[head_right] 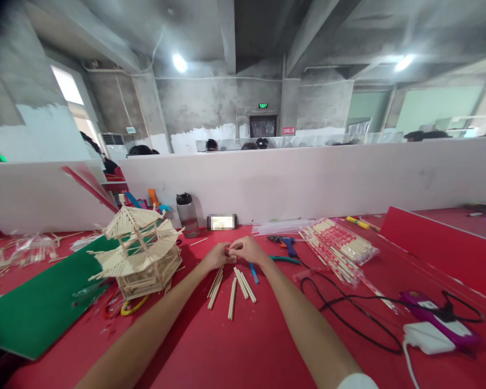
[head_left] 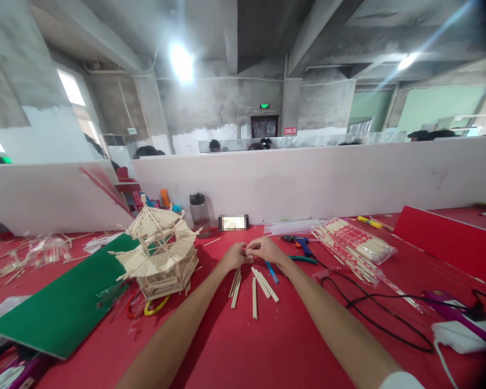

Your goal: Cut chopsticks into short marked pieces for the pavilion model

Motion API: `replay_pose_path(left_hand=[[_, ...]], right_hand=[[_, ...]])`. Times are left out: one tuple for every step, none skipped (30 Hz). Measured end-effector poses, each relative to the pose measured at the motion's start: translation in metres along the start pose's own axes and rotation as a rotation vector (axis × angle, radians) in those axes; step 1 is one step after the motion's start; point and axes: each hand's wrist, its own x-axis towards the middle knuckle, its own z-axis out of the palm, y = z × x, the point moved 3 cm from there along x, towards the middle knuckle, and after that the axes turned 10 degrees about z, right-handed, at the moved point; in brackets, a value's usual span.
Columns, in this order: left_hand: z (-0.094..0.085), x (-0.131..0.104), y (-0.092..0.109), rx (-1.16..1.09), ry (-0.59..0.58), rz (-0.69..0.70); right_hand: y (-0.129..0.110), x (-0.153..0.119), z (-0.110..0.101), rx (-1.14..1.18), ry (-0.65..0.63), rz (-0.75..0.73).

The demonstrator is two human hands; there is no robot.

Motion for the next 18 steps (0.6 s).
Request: replay_pose_path(left_hand=[[0.0,0.0,0.0,-0.003,0.0,0.007],[0.0,0.0,0.0,-0.005,0.001,0.014],[0.001,0.0,0.0,-0.006,0.004,0.022],[0.001,0.0,0.0,-0.007,0.009,0.027],[0.001,0.001,0.001,-0.008,0.016,0.031],[0.001,0.001,0.002,-0.009,0.023,0.033],[0.0,0.001,0.004,-0.015,0.031,0.033],[0.0,0.002,0.006,-0.029,0.042,0.036],[-0.001,0.002,0.009,-0.05,0.054,0.043],[-0.001,0.003,0.013,-0.076,0.067,0.052],[-0.002,0.003,0.016,-0.108,0.079,0.06],[-0.002,0.004,0.02,-0.144,0.092,0.062],[-0.002,0.005,0.024,-0.181,0.102,0.055],[-0.002,0.005,0.026,-0.218,0.108,0.036],[-0.002,0.005,0.028,-0.254,0.113,0.007],[-0.002,0.005,0.029,-0.287,0.117,-0.024],[-0.001,0.005,0.03,-0.315,0.119,-0.054],[-0.001,0.005,0.03,-0.335,0.119,-0.078]], right_hand=[[0.0,0.0,0.0,-0.001,0.002,0.0],[-0.001,0.0,0.0,0.0,0.007,0.0],[0.0,0.0,0.0,0.004,0.015,0.002],[0.0,0.001,-0.002,0.013,0.027,0.003],[0.001,0.001,-0.004,0.026,0.042,0.004],[0.001,0.001,-0.007,0.042,0.06,0.003],[0.002,0.002,-0.01,0.056,0.079,0.001],[0.002,0.002,-0.014,0.066,0.1,-0.004],[0.003,0.003,-0.018,0.075,0.124,-0.009],[0.004,0.004,-0.021,0.086,0.15,-0.012],[0.004,0.004,-0.024,0.101,0.177,-0.012],[0.005,0.005,-0.027,0.122,0.2,-0.009],[0.006,0.006,-0.028,0.146,0.215,-0.003],[0.008,0.007,-0.029,0.171,0.222,0.005],[0.008,0.008,-0.029,0.192,0.221,0.013],[0.009,0.009,-0.029,0.208,0.216,0.019],[0.01,0.009,-0.028,0.219,0.208,0.025],[0.01,0.01,-0.027,0.228,0.198,0.031]])
